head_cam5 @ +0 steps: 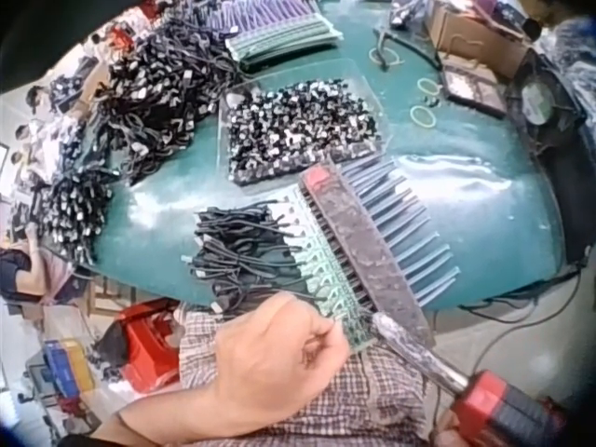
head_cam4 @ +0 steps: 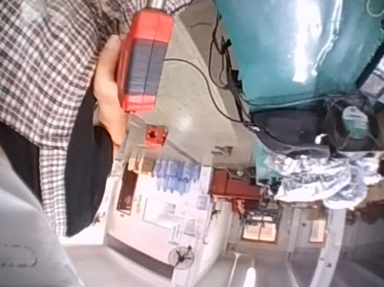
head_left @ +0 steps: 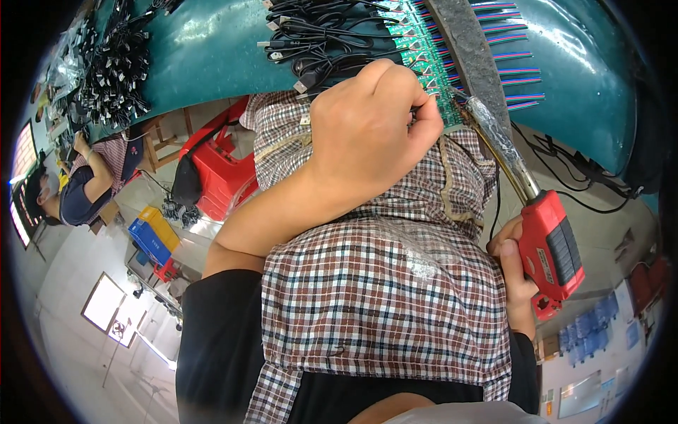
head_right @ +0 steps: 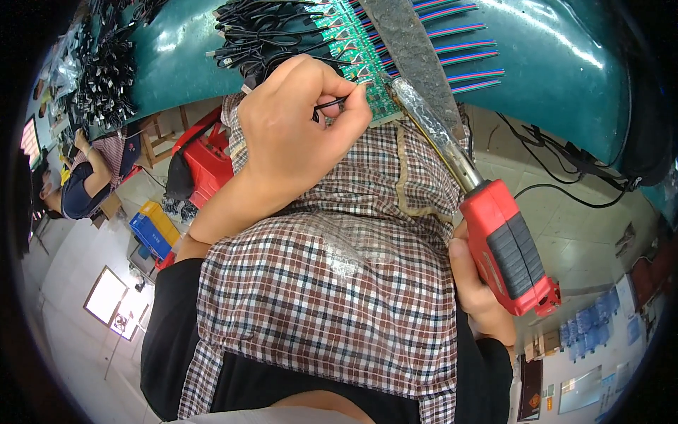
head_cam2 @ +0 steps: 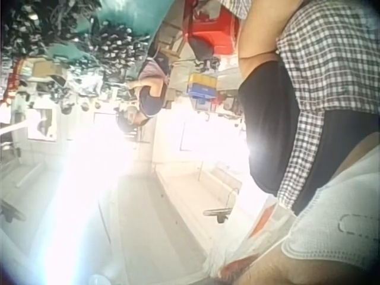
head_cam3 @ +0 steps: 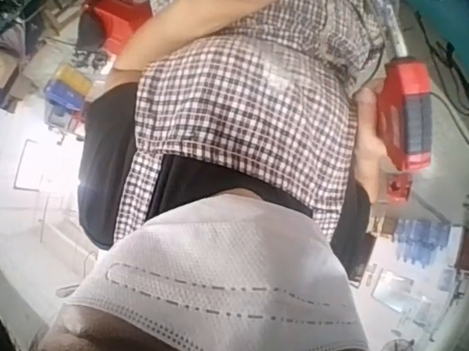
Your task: The person solders wires onto circuit boards using a soldering gun, attaching the wire ends one by one to the contact points on the board strips.
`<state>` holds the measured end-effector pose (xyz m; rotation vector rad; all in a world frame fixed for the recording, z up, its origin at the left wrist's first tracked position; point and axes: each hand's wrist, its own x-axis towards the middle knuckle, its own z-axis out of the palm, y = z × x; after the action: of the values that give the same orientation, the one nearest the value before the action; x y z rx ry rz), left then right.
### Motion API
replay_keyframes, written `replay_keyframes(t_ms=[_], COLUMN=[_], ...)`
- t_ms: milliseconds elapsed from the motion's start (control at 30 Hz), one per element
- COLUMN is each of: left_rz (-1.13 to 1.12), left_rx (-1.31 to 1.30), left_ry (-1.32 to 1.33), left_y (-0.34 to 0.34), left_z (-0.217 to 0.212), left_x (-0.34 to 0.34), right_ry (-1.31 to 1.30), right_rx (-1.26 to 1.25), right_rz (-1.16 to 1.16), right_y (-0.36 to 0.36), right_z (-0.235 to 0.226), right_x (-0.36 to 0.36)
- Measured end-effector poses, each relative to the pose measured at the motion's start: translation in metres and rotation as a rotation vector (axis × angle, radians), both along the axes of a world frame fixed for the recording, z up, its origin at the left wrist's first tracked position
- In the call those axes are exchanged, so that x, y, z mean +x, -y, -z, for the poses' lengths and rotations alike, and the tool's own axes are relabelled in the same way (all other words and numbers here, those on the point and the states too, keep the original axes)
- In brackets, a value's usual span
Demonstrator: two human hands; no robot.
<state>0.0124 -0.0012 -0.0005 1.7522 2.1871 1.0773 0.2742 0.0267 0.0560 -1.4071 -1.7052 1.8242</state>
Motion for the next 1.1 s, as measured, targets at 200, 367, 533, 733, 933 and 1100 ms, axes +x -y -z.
replay_keyframes(t_ms=[200, 367, 533, 733, 933, 1100], left_rz=[-0.011, -0.021, -0.020, -0.031, -0.026, -0.023], left_rx=[-0.014, -0.029, -0.071, -0.095, -0.128, -0.154], left_ry=[-0.018, -0.037, -0.061, -0.076, -0.090, -0.105], left_y=[-0.002, -0.003, -0.004, -0.004, -0.005, -0.005], left_z=[-0.002, -0.004, -0.007, -0.009, -0.011, -0.016], left_x=[0.000, 0.001, 0.000, 0.001, 0.000, 0.001], right_ry=[-0.004, 0.033, 0.051, 0.030, 0.049, 0.059], right_rx=[0.013, -0.018, -0.006, -0.002, -0.018, 0.000], right_rz=[-0.021, -0.006, -0.008, 0.003, -0.011, -0.023], right_y=[-0.001, -0.001, -0.001, -0.001, -0.001, 0.001], right_z=[0.000, 0.000, -0.004, -0.005, -0.006, -0.003], right_x=[-0.003, -0.002, 0.003, 0.003, 0.006, 0.016])
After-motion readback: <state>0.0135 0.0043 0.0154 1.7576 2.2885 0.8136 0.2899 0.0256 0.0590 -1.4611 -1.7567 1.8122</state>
